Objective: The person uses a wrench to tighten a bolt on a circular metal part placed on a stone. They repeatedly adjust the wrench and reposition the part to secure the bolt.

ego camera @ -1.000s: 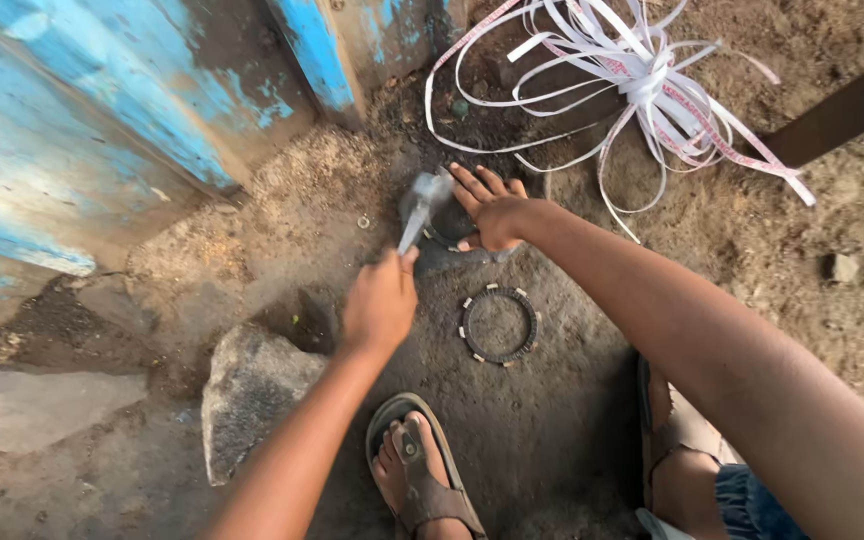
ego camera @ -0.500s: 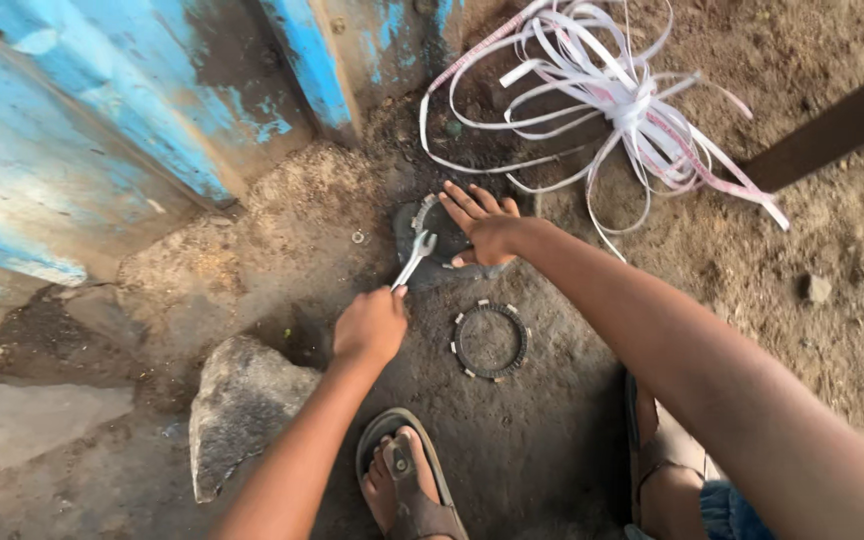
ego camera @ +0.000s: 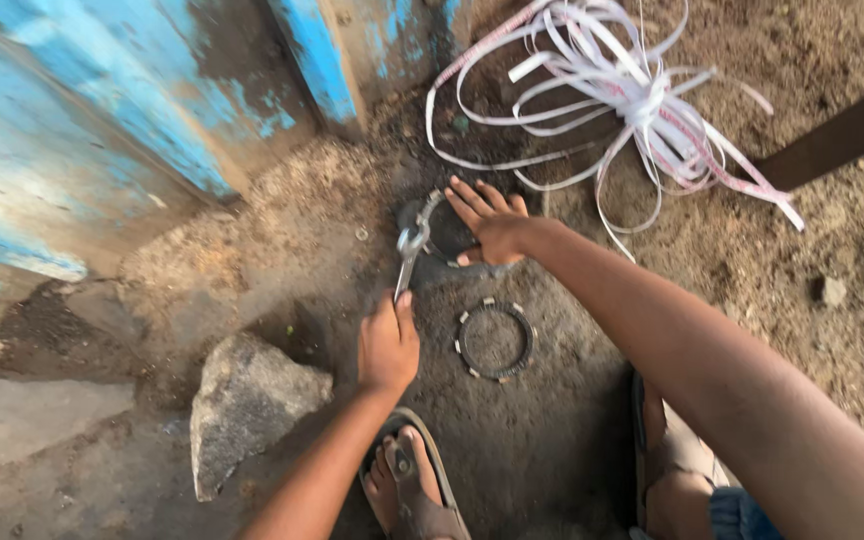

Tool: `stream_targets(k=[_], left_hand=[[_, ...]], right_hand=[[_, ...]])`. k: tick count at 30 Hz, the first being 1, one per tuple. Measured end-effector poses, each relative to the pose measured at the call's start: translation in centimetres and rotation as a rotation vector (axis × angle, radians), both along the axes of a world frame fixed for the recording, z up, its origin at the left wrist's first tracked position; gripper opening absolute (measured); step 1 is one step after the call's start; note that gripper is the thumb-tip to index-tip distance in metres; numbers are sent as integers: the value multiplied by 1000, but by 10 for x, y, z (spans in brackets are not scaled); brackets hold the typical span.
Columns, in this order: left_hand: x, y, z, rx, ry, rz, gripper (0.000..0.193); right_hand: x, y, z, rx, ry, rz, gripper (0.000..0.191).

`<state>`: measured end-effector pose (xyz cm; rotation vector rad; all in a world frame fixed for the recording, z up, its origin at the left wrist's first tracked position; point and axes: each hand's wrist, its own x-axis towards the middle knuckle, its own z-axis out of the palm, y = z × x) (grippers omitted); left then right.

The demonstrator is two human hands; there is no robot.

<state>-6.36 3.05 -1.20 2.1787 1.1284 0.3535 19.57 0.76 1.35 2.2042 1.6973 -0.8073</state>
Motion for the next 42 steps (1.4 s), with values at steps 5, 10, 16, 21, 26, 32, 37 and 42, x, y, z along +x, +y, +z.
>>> stream_targets(k=[5, 10, 16, 21, 26, 32, 37, 42], left_hand=[[-4, -4, 2, 2, 289, -21, 43], [-2, 9, -11, 9, 77, -16, 40], [10, 30, -12, -631, -147, 122, 46], [6, 12, 7, -108, 96, 79, 39], [7, -6, 19, -62, 148, 51, 43], [18, -3, 23, -259, 268, 37, 37], [20, 4, 21, -28, -126, 150, 40], [15, -9, 2, -478, 30, 168, 39]], right_hand=[[1, 1, -3, -13, 19, -24, 113], [0, 1, -2, 5, 0, -22, 111], [-2, 0, 3, -1, 30, -30, 113], [-3, -1, 7, -14, 40, -37, 111], [-3, -1, 8, -28, 20, -29, 114], [-2, -4, 9, 29, 44, -9, 114], [-2, -2, 11, 1, 35, -10, 111], [-3, -1, 12, -19, 19, -6, 113]])
